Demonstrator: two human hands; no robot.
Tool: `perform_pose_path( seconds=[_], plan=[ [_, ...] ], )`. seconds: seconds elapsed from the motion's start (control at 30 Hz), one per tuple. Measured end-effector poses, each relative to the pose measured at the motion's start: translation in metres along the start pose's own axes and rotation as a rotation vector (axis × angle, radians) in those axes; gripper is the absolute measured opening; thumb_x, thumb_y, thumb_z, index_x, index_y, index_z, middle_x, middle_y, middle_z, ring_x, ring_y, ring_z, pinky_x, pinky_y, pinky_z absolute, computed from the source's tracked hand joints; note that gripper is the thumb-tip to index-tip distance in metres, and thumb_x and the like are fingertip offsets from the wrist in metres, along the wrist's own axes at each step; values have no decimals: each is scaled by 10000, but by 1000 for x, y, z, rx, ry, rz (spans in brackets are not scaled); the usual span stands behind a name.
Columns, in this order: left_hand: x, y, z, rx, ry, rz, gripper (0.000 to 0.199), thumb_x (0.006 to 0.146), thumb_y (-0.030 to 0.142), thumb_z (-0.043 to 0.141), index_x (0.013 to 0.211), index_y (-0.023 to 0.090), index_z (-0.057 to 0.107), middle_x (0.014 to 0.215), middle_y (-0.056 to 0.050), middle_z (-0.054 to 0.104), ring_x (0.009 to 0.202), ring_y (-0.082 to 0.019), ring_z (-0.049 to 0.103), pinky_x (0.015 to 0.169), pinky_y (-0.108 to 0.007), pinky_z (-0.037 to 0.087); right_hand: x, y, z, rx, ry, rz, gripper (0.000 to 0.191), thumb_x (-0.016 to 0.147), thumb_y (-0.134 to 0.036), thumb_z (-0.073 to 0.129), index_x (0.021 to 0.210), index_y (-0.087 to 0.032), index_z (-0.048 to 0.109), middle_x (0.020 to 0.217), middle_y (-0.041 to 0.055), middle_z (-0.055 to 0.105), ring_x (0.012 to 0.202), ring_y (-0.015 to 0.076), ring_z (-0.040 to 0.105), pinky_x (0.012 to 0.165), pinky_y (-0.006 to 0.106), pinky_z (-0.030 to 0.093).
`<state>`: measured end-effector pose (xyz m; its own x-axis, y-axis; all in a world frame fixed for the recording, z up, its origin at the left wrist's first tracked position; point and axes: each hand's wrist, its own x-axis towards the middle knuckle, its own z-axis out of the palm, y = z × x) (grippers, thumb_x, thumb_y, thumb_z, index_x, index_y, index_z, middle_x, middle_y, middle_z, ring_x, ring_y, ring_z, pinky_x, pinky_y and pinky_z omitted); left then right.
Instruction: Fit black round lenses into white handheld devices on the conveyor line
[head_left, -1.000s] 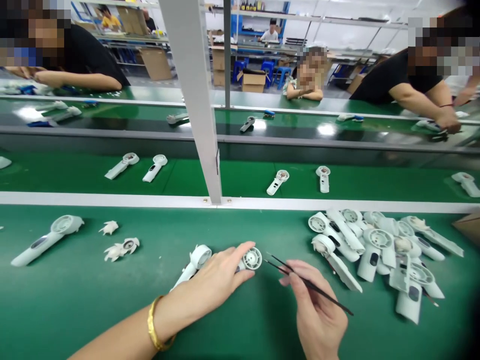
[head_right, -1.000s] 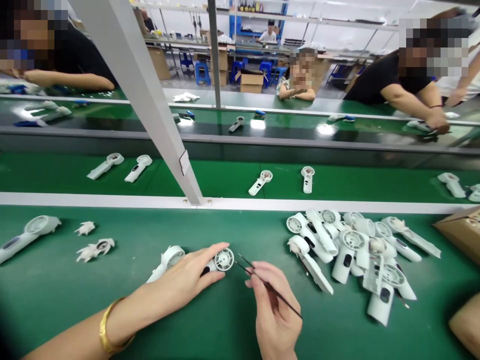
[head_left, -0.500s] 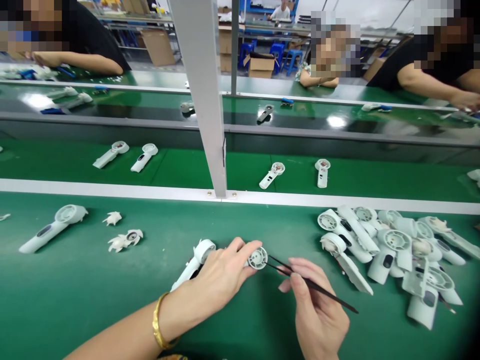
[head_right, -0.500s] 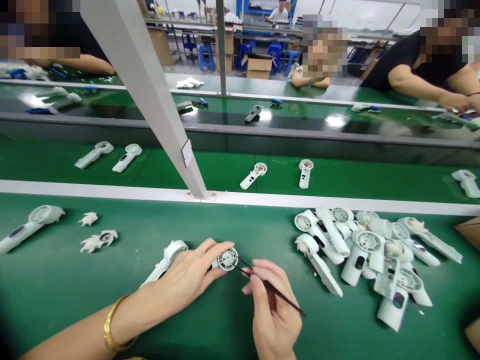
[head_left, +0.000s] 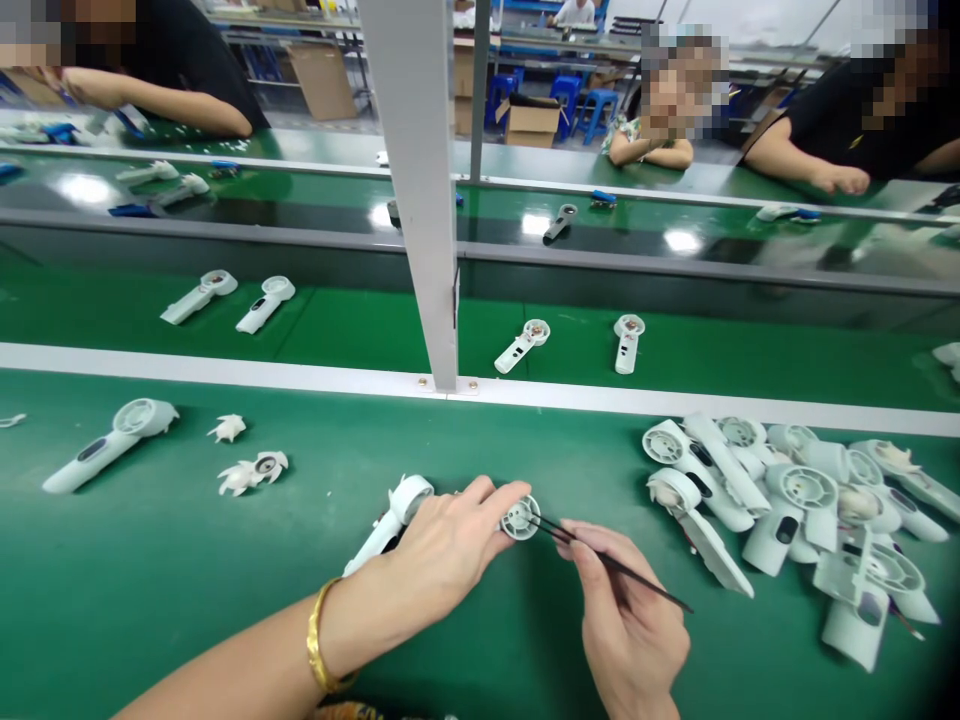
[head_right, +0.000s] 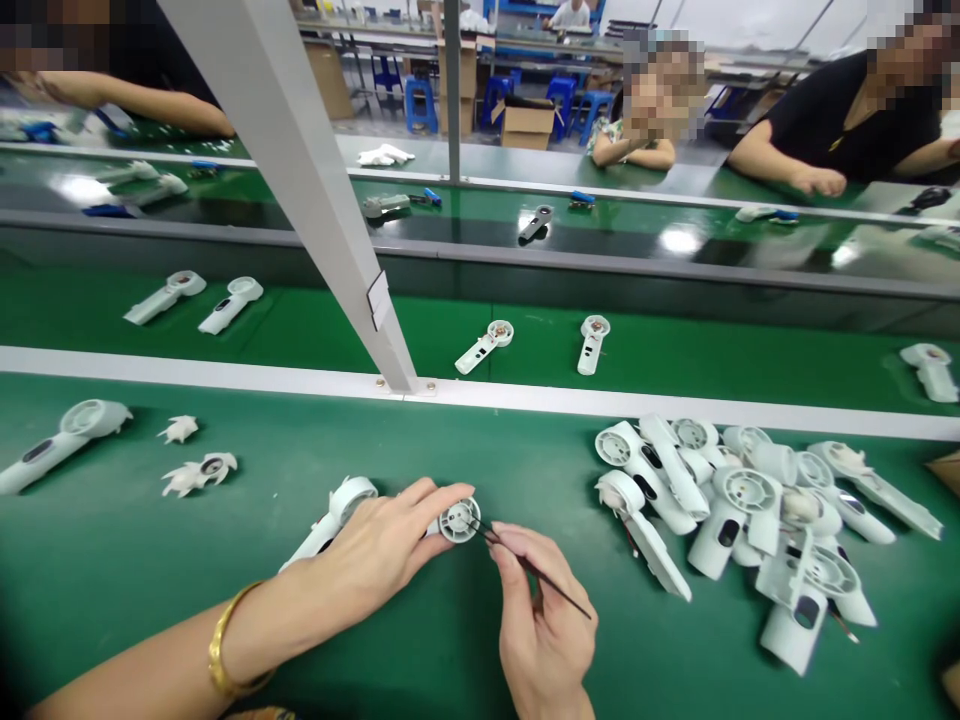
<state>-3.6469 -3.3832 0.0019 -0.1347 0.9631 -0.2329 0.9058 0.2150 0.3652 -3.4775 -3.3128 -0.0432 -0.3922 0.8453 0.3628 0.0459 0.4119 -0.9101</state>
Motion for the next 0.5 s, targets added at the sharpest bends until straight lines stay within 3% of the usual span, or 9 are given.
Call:
perform_pose_path(
  seconds=[0.2, 0.4, 0.5],
  plan=[
    [2, 0, -2, 3, -2, 10, 429, 919, 341, 489, 1323, 327, 343, 1012, -20, 582, 725, -185, 647, 619, -288, 513, 3, 1, -2, -66, 0, -29, 205, 808, -71, 597, 942, -216, 654, 907, 33, 700, 754, 188, 669, 693, 351, 588],
    [4, 1, -5, 30, -33, 4, 430, 916, 338, 494, 1320, 323, 348, 1010, -16, 593, 732, -199, 653, 608, -296, 517, 4, 2, 0, -38, 3, -44, 222, 803, -53, 587, 946, -213, 645, 917, 33, 694, 829, 200, 662, 700, 353, 591],
    [4, 2, -7, 37, -34, 3, 420, 918, 342, 486, 1316, 325, 351, 1003, -9, 595, 728, -207, 654, 596, -303, 517, 6, 1, 0, -67, 1, -54, 235, 799, -49, 596, 950, -220, 653, 919, 25, 696, 766, 184, 670, 682, 341, 589]
  ],
)
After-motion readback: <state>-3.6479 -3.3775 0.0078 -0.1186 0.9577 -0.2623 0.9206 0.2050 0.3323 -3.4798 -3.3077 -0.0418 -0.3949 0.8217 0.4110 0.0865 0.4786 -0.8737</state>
